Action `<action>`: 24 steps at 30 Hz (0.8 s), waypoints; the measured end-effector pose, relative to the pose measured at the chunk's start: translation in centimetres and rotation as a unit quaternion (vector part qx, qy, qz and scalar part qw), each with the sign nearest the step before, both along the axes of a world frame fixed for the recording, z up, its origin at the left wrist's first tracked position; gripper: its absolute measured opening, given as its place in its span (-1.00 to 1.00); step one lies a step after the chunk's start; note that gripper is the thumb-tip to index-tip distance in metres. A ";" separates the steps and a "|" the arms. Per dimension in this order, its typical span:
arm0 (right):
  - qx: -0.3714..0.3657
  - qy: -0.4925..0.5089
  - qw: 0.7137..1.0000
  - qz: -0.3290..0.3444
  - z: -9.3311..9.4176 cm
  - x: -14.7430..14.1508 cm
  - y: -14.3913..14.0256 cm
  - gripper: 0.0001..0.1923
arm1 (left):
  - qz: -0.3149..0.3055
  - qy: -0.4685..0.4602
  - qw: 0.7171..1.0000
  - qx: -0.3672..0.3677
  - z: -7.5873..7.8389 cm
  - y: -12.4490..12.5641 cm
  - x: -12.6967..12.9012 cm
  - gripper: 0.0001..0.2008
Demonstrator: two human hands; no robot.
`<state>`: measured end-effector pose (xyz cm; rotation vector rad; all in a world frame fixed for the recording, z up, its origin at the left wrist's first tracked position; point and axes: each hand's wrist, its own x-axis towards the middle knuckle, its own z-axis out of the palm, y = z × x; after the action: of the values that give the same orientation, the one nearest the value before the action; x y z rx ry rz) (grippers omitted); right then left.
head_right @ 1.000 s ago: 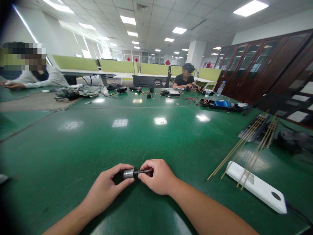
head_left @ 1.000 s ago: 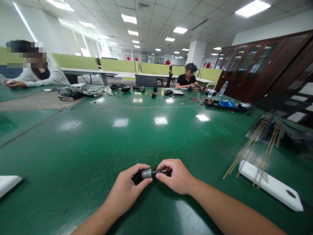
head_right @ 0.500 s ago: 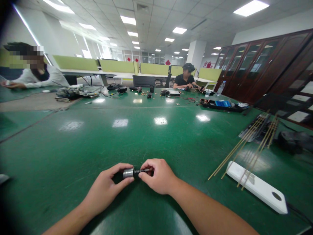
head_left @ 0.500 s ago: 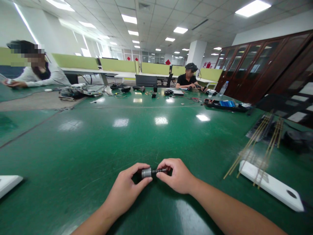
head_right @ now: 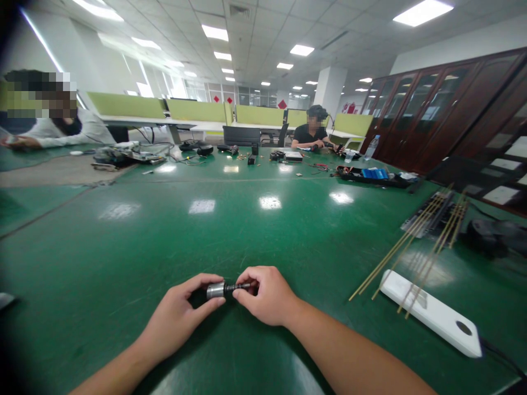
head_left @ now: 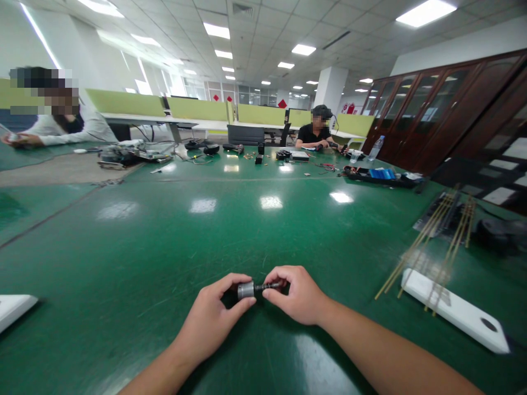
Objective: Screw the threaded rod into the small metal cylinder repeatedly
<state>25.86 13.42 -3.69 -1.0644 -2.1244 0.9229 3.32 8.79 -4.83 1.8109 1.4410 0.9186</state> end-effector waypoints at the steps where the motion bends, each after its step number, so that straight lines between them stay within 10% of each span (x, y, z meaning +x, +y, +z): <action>1: 0.000 0.000 1.000 0.000 0.0 0.0 0.0 -0.90 | -0.001 -0.001 1.000 -0.002 0.0 0.0 0.0 -0.74; 24: -0.007 0.008 1.000 -0.002 -0.2 0.1 0.0 -0.89 | 0.003 -0.001 1.000 0.000 -0.2 0.1 -0.1 -0.71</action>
<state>25.91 13.44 -3.86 -1.0641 -2.1054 0.9416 3.20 8.93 -5.01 1.8062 1.4453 0.9236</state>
